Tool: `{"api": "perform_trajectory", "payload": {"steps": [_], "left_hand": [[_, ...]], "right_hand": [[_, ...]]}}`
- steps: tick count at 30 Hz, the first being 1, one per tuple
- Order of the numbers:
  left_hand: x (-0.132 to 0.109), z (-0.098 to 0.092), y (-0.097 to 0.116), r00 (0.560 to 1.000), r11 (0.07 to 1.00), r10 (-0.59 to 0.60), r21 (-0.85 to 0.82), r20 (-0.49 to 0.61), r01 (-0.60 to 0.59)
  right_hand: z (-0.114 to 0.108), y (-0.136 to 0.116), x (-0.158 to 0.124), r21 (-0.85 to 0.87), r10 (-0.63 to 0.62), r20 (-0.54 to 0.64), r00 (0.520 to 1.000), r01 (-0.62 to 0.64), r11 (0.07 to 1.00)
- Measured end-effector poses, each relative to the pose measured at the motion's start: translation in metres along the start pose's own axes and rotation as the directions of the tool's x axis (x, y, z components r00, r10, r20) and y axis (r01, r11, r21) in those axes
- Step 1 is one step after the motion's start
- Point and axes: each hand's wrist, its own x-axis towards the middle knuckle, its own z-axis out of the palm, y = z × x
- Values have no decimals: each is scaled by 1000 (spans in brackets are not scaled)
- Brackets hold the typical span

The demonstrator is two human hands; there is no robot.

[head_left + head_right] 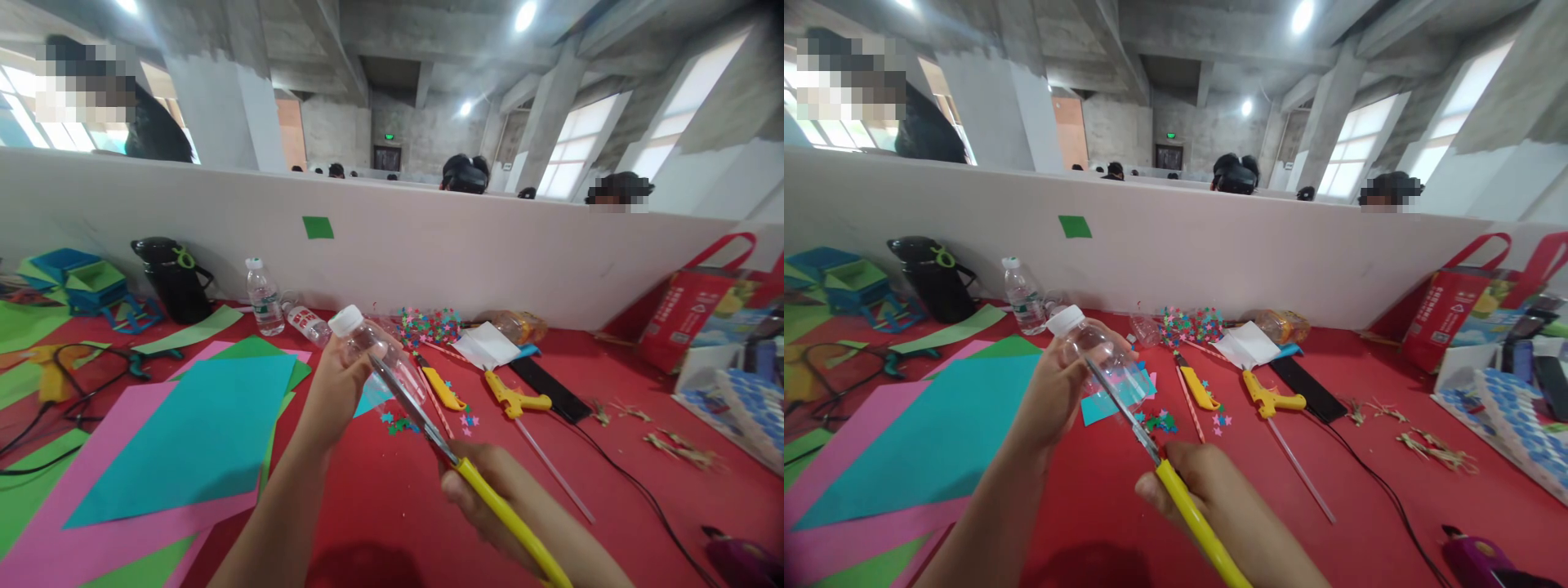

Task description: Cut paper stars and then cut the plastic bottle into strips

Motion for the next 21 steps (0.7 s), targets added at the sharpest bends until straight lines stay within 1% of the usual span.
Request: {"api": "perform_trajectory", "payload": {"steps": [3, 8, 10, 14, 19, 21], "left_hand": [[1, -1, 2, 1000, 1000, 16, 14, 17, -16], [2, -4, 1, 999, 1000, 19, 22, 28, -19], [2, -3, 0, 999, 999, 24, 40, 33, -25], [0, 1, -1, 998, 998, 33, 50, 44, -35], [-1, 5, 1, 998, 998, 33, 60, 51, -36], [-1, 4, 1, 998, 997, 34, 74, 52, -38]], "right_hand": [[3, 2, 4, 7, 28, -35, 999, -28, 1000], [0, 4, 5, 24, 73, 57, 996, -74, 997], [-3, 4, 4, 22, 54, 57, 997, -55, 998], [-6, 2, 1, -19, -15, 17, 1000, 16, 1000], [-3, 3, 1, 6, 7, 29, 1000, -7, 1000], [-1, 5, 2, 16, 3, 14, 1000, -3, 1000]]}}
